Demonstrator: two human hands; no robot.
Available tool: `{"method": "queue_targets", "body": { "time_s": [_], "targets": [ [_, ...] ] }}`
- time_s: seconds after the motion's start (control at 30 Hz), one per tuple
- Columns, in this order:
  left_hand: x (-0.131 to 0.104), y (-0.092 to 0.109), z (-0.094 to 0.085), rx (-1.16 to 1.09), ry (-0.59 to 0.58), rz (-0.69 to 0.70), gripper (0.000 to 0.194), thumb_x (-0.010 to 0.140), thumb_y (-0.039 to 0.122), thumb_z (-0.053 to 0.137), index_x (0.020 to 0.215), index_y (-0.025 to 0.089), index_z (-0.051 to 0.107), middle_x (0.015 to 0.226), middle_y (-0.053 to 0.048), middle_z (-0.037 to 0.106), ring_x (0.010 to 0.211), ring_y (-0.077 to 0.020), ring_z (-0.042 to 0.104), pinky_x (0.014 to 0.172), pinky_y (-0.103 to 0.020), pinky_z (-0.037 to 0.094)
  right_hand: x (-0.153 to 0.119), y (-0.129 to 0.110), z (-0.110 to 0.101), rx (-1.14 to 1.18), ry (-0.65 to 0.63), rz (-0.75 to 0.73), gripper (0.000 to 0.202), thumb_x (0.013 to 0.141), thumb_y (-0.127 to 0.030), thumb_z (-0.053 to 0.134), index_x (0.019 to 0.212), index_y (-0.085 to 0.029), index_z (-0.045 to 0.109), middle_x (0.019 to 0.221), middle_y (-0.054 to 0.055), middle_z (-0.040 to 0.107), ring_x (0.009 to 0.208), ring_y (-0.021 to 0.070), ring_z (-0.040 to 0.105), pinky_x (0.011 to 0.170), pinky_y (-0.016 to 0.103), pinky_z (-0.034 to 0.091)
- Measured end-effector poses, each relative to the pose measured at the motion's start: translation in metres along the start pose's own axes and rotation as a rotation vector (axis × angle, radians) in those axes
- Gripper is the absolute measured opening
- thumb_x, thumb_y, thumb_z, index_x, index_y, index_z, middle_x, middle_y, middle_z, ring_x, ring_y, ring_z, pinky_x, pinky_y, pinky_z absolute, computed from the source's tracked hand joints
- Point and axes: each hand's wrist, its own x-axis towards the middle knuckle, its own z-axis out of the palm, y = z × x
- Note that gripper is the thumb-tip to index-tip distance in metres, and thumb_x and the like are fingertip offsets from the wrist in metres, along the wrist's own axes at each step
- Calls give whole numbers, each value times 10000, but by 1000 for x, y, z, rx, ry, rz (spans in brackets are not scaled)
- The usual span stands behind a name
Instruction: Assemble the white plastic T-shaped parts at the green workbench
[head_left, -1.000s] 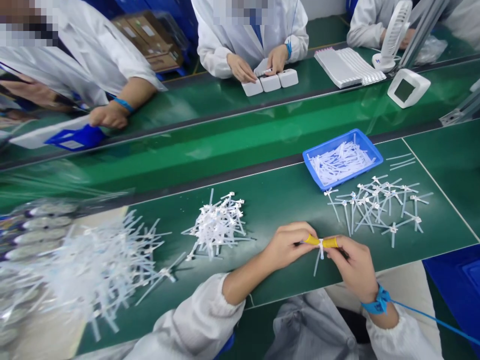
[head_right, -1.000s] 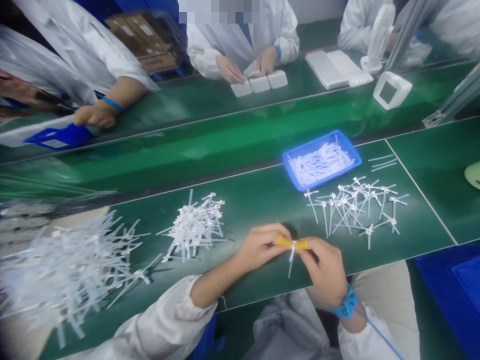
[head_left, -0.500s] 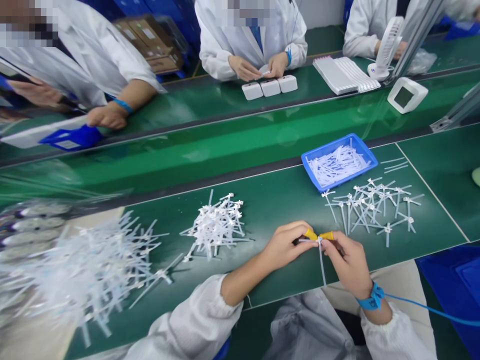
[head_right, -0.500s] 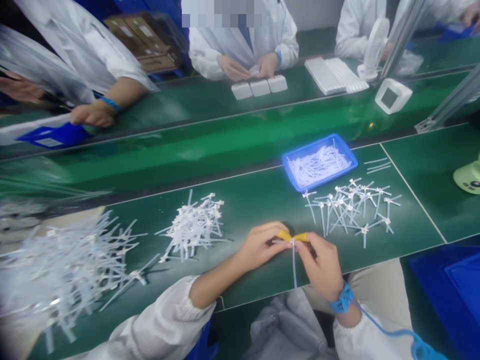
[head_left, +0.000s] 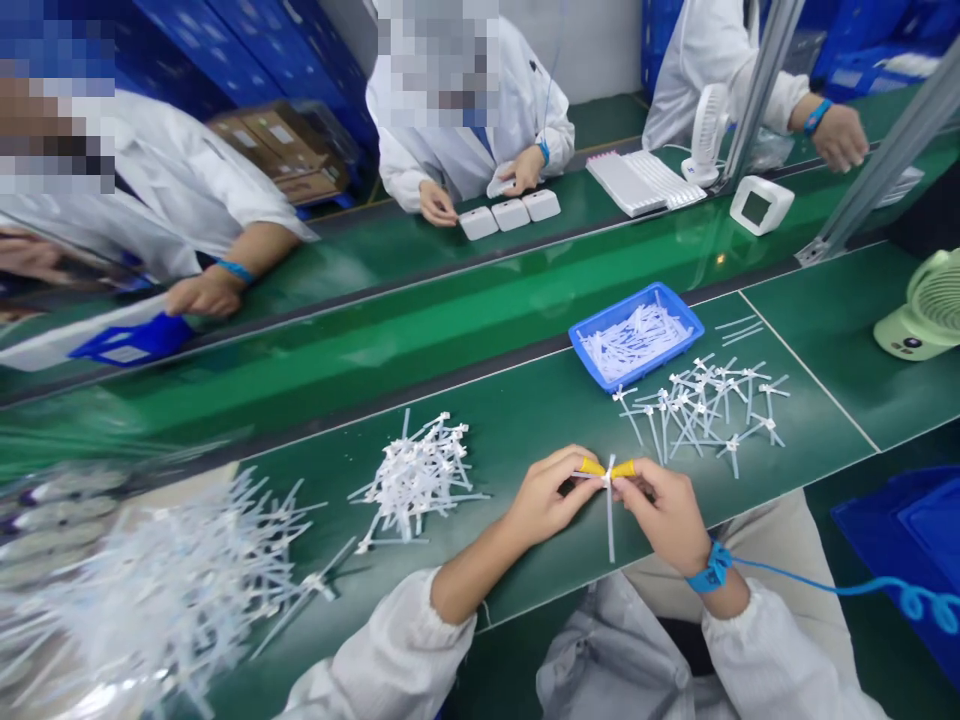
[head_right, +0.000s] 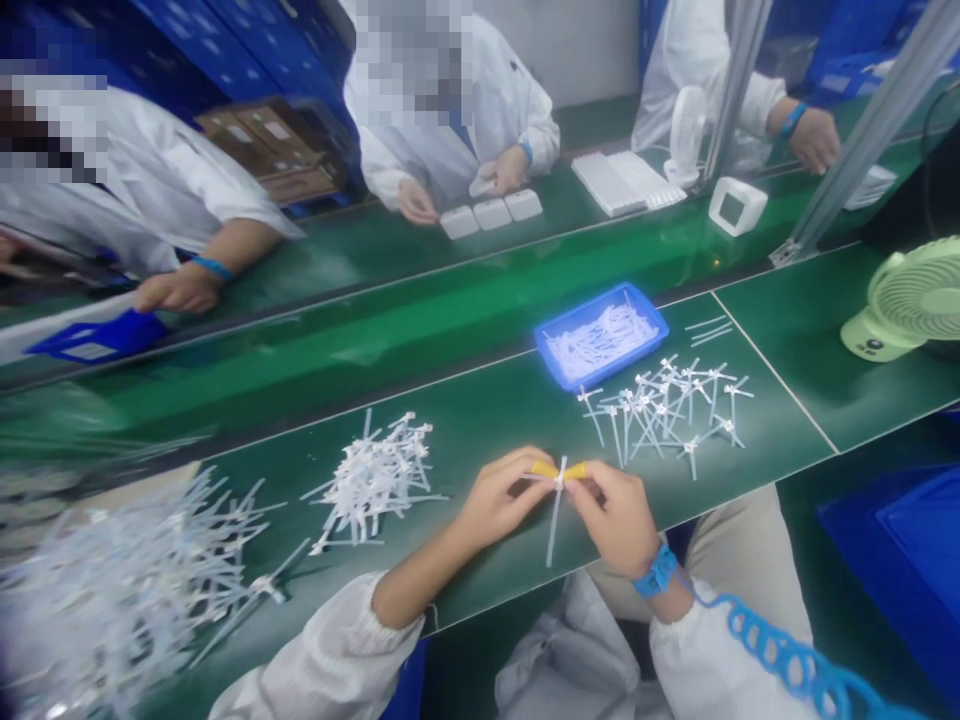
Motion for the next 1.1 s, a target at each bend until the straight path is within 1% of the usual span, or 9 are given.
{"method": "queue_targets", "body": {
  "time_s": [0.13,0.3,0.4,0.5,0.73,0.8,0.93,1.03,1.1],
  "targets": [
    [5,7,10,-13,39,-97,171,1042,287,712,907,190,752,917,-53,747,821,-173,705,770,-267,536,2,7,4,120,48,23,134,1015,-331,660,970,-250,757,839,6,815,746,194,779,718,276,600],
    [7,16,25,-101,66,-269,288,1022,387,734,826,176,725,837,-35,695,764,-169,656,715,-256,509,5,14,4,232,102,65,137,963,-315,672,878,-242,752,769,6,793,682,190,761,653,274,605],
    [8,18,26,-120,66,-329,335,993,453,762,809,174,735,822,-32,691,750,-167,648,704,-254,511,6,14,2,275,99,82,155,938,-315,684,814,-237,735,721,6,774,645,186,743,645,282,605],
    [10,21,25,-127,70,-340,307,973,453,780,830,182,770,828,-35,717,763,-175,671,733,-268,532,6,12,-1,362,76,98,130,923,-333,709,851,-232,750,718,8,768,653,188,737,657,296,606],
    [38,39,33,-48,302,-326,197,996,374,733,921,192,732,883,-33,749,820,-194,709,778,-295,565,3,15,-14,627,20,118,323,882,-522,817,923,-207,757,851,59,803,716,191,723,674,314,596],
    [52,44,41,92,269,-312,166,1010,340,707,935,194,729,904,-33,760,817,-194,708,784,-302,560,-5,15,-21,675,5,141,381,882,-573,823,925,-200,757,838,66,791,704,192,706,636,304,571],
    [78,42,60,397,84,-300,82,1012,243,683,983,215,755,948,-39,782,839,-201,703,801,-304,538,-27,9,-44,705,-18,236,430,901,-637,795,915,-209,762,804,89,757,667,212,672,563,317,540],
    [88,37,72,454,56,-364,61,1003,241,706,1032,212,751,925,-30,776,818,-208,700,758,-298,518,-36,8,-73,705,-77,267,377,925,-611,768,914,-234,777,792,105,734,657,236,652,563,361,554],
    [88,35,75,427,58,-390,163,994,260,732,1149,211,735,880,-7,755,772,-200,683,730,-294,503,-37,12,-97,676,-64,262,377,932,-630,729,900,-258,784,769,118,717,648,264,647,552,403,558]
  ]
}}
